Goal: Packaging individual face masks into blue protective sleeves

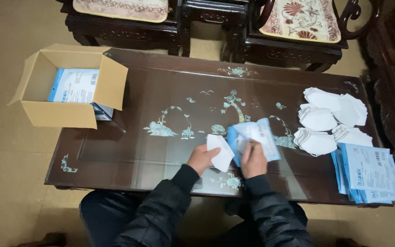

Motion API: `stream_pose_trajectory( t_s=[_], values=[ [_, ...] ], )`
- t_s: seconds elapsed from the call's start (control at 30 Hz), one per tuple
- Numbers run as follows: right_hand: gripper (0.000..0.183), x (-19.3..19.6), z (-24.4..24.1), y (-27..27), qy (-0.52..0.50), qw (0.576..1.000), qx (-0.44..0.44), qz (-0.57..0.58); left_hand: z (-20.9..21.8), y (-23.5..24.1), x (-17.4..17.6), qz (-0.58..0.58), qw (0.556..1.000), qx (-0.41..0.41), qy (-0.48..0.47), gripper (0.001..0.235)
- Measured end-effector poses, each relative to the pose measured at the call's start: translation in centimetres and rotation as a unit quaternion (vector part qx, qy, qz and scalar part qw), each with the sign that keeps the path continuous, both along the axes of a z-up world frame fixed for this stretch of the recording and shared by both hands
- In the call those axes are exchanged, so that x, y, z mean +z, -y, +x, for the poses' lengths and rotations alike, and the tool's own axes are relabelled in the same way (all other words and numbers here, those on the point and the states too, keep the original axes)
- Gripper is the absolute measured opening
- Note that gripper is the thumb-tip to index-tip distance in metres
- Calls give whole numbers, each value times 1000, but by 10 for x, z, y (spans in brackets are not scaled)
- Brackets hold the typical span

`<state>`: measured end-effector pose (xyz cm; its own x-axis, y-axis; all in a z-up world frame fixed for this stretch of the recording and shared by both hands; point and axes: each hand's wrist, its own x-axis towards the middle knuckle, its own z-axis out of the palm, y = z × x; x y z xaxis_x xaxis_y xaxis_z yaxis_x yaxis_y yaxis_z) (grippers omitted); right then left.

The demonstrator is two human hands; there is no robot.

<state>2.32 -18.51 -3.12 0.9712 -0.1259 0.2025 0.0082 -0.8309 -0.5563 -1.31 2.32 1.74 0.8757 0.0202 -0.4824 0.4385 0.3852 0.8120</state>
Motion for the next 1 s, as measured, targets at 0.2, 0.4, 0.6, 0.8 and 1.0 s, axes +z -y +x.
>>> stream_pose_trajectory(
  t_s=[0.2,0.4,0.6,0.8,1.0],
  values=[
    [22,26,-33,-66,15,995,68,76,31,-11,-137,230,972,-40,-15,35],
    [26,42,-53,-101,85,990,111,13,19,-10,-66,164,984,-8,-75,51],
    [57,37,2,-43,87,969,233,14,-22,-28,170,-135,990,10,-43,87],
    [60,16,1,-31,105,955,276,-38,-16,-4,136,-159,986,-10,-43,80],
    [60,14,-1,-32,117,951,278,-67,10,7,45,117,991,-50,-44,55]
  ],
)
